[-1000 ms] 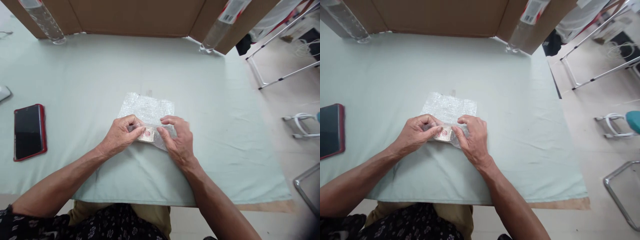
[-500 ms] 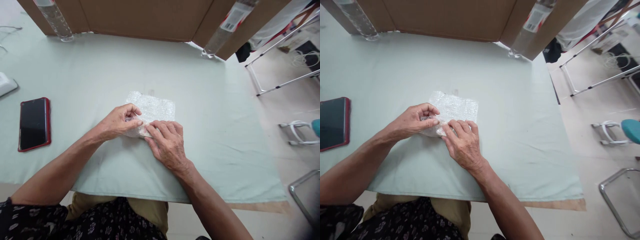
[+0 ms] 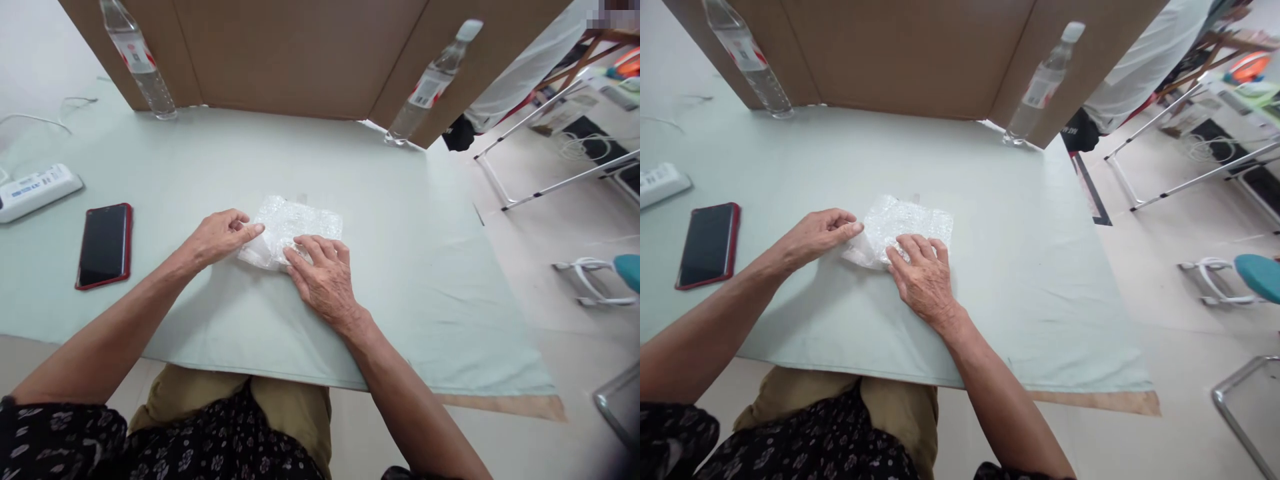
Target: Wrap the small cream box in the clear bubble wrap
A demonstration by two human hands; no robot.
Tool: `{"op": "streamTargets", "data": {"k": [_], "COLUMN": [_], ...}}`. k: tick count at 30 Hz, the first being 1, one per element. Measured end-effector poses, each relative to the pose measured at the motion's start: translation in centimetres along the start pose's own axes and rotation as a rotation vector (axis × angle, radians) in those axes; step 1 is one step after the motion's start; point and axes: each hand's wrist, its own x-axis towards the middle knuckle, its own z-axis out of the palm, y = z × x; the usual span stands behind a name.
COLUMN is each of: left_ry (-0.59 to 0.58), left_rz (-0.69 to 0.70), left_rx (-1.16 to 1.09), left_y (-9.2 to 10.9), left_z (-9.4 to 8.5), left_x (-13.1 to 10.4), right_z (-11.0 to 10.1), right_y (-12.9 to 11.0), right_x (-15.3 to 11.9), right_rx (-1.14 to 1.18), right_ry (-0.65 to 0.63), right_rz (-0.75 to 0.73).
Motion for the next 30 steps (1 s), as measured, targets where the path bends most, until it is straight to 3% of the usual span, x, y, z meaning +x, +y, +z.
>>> {"op": "streamTargets", "data": {"k": [5,11,16,23,30], "left_ry": [-0.07,-0.193,-0.234,-0.157,-0.252], "left_rz": [-0.103,-0.25,-0.23,-0.184,-0.239], "left_rx": [0.047,-0.12,-0.223,-0.289,-0.527], "left_y": [-0.6,0.4,1.6,3.0,5.0], "left_z": [-0.5,0.5,1.5,2.6,3.2], "left_x": [-0.1,0.9,0.7,0.5,0.8], "right_z": [0.5,0.7,0.5,0.5,0.5], "right_y": [0.2,0.2,-0.2,-0.3,-0.3], "right_x": [0.0,0.1,0.2,0.4,0.5], "right_rx": [-0.009,-0.064,-0.102,-0.143,-0.035], "right_ry": [0.002,0.018,-0.011,-0.024,0.015], "right_rz": [-0.041,-0.065,-0.07,-0.085,-0.059]}}
